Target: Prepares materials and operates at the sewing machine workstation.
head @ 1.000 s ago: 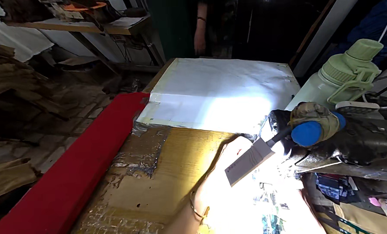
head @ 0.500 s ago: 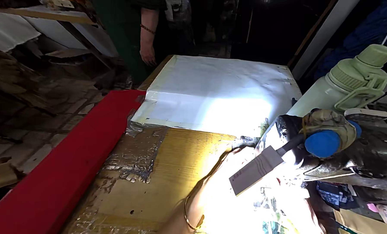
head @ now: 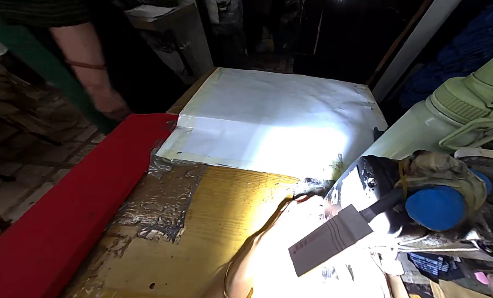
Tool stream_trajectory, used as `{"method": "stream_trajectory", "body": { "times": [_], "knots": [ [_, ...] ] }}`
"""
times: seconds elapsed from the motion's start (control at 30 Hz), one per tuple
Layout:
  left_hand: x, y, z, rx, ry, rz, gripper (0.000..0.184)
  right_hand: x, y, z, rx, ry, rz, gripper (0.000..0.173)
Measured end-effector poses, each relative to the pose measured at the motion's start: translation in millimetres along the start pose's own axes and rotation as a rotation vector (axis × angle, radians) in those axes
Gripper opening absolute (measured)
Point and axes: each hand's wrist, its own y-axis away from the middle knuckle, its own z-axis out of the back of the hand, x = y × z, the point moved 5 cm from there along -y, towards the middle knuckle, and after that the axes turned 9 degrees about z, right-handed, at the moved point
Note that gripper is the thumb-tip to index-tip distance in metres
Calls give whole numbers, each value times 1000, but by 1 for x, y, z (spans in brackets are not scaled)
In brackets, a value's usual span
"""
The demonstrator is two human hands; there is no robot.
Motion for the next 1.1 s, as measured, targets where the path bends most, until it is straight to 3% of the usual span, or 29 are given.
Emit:
{"method": "stream_trajectory", "body": {
  "times": [0.13,0.27,0.37,0.43,0.63,0.83,0.97,1.03,1.1],
  "knots": [
    [-21,11,18,22,61,-27,42,4,1,5,-25,-94,-33,46],
    [-40,17,30,45,91,-29,38,8,-1,7,-120,33,-26,49],
    [-50,21,37,52,101,-63,36,5,-6,-3,-85,224,137,27],
    [-58,22,43,70,142,-60,34,15,-10,-2,-27,304,166,23],
    [-55,25,45,170,393,90,35,32,-18,3,0,270,2,26],
    [-34,38,31,242,659,49,48,22,-8,8,-113,286,157,32],
    [-78,19,53,159,240,-32,31,24,-7,12,-144,277,180,35],
    [-79,16,52,207,151,-34,35,23,-8,12,-137,275,172,34],
    [-75,10,46,102,53,-71,29,22,-11,7,-93,304,156,28]
  ]
}}
